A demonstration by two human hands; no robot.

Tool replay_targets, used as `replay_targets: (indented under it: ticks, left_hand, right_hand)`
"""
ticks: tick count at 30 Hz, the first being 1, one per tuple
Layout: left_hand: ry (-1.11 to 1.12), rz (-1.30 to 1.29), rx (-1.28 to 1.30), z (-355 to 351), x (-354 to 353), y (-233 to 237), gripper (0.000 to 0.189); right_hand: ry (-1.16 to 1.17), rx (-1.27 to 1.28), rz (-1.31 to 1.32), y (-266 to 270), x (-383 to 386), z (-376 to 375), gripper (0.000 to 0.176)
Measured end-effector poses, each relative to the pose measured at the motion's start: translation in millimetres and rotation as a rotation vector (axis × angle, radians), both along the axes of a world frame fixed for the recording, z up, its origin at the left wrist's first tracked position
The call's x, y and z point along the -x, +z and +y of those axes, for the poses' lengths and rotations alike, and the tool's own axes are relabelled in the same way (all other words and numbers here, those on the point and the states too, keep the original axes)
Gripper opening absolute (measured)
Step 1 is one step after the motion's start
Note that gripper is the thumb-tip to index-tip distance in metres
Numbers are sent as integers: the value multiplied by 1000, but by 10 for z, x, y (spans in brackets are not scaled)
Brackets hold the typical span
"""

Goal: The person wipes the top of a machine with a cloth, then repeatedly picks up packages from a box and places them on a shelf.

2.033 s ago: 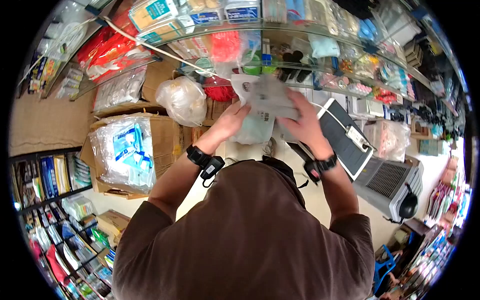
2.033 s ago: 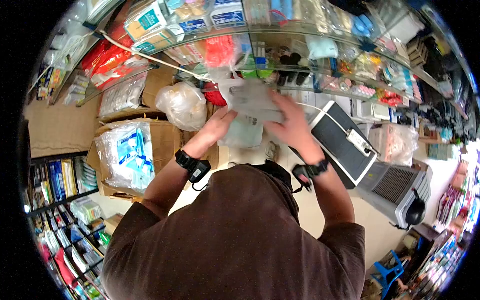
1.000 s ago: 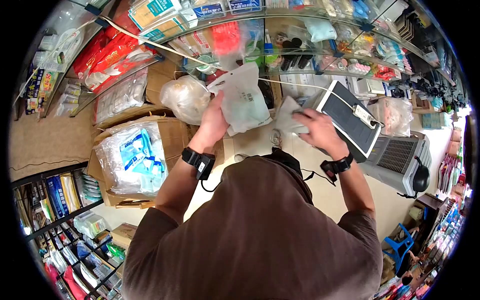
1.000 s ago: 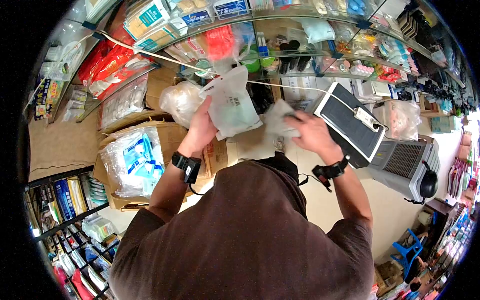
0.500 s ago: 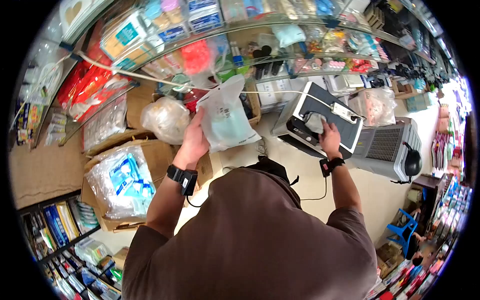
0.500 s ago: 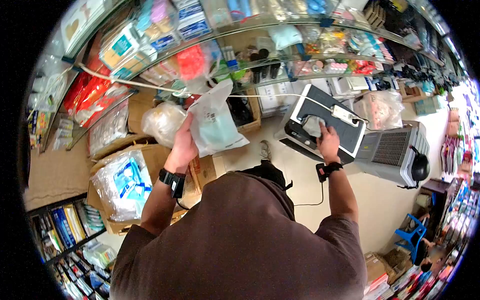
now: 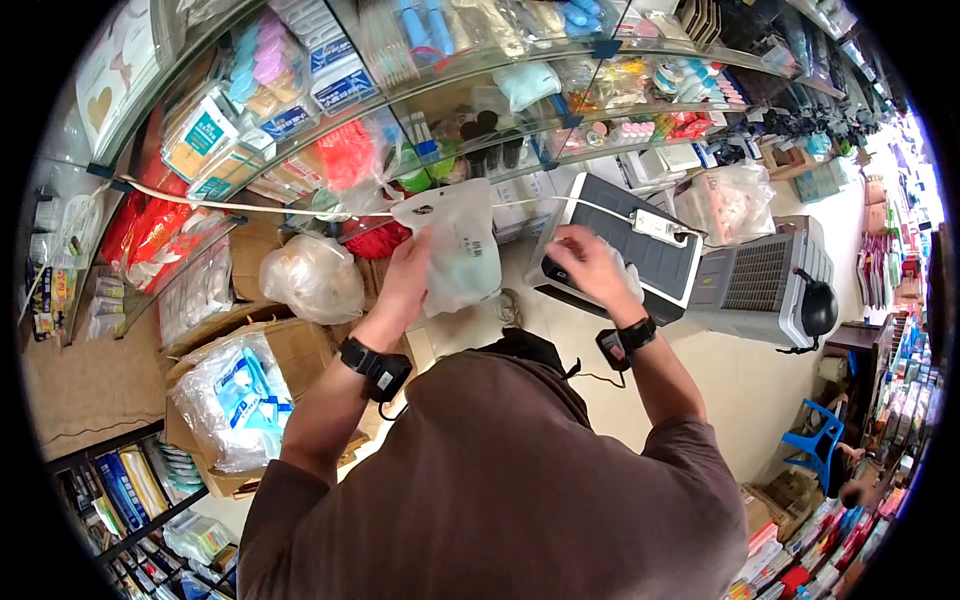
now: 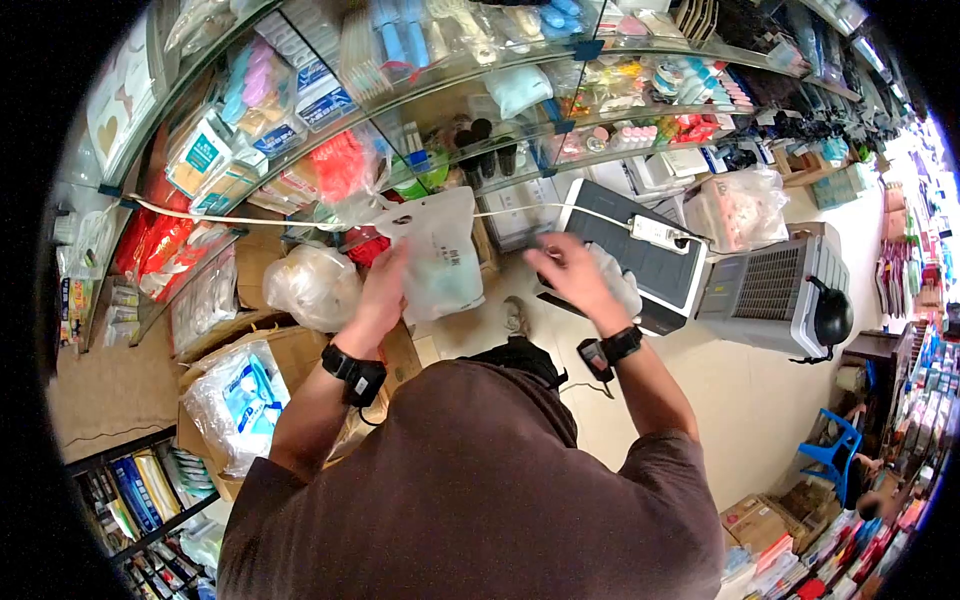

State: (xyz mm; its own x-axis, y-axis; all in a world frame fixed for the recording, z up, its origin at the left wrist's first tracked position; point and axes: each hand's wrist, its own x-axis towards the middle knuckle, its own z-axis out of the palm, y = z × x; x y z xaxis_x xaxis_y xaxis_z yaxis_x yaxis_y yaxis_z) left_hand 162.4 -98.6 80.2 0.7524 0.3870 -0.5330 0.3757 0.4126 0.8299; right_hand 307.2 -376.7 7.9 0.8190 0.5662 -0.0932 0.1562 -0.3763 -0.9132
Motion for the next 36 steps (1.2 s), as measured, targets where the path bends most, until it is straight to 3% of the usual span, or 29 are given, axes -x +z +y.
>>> replay_targets:
  ticks: [1,2,3,6,7,9,12,13,18,23,30,32,35,36]
  left_hand:
    - [-39,-23,-21,-35,-84,-45,44]
    - [-76,-47,-42,-70,-168,-89,43]
    - [-113,-89,-57,-96,-244,-184,43]
    - [-167,-88,-50,-220,-431,-202,39]
    - [-206,-94,-62,-211,-506,-322,39]
    - [-335,-88,-109,-169,-616,-351,37]
    - [-294,-162,118,-255,-815,-83,37]
    - [-375,-191,98,-215,-894,44,37]
    - [-250,-224,46,195,-1613,-16,34]
    - [-88,-167,-19,600,-2441,-420,26]
    - [-200,-60,-43,887,-3568,-1314,28]
    - [-181,-49,-37,766,-3753,-1299,28]
    - [-293,-43,-260,797,-3987,-1528,28]
    - [-415,-30,-450,843,-4042,-1630,29]
  right_hand:
    - [84,-112,163,8,26,161,52]
    - [157,-222,160,13,53,297,61]
    - [164,-111,242,235,87,421,87]
    - [125,39,-106,435,87,666,109]
    - [115,4,-103,444,49,703,120]
    - [62,-12,-105,387,-47,714,115]
    - [-4,-96,11,376,-229,673,107]
    - [-23,-133,69,375,-302,629,105]
    - [-163,-253,113,154,-627,359,94]
    - [-275,-277,152,24,-785,-21,95]
    - [-349,-236,129,-26,-597,-608,99]
    - [-372,-240,109,-6,-530,-746,99]
    - [-447,-247,190,-151,-467,-997,99]
    - [-473,-258,210,-183,-445,-1051,98]
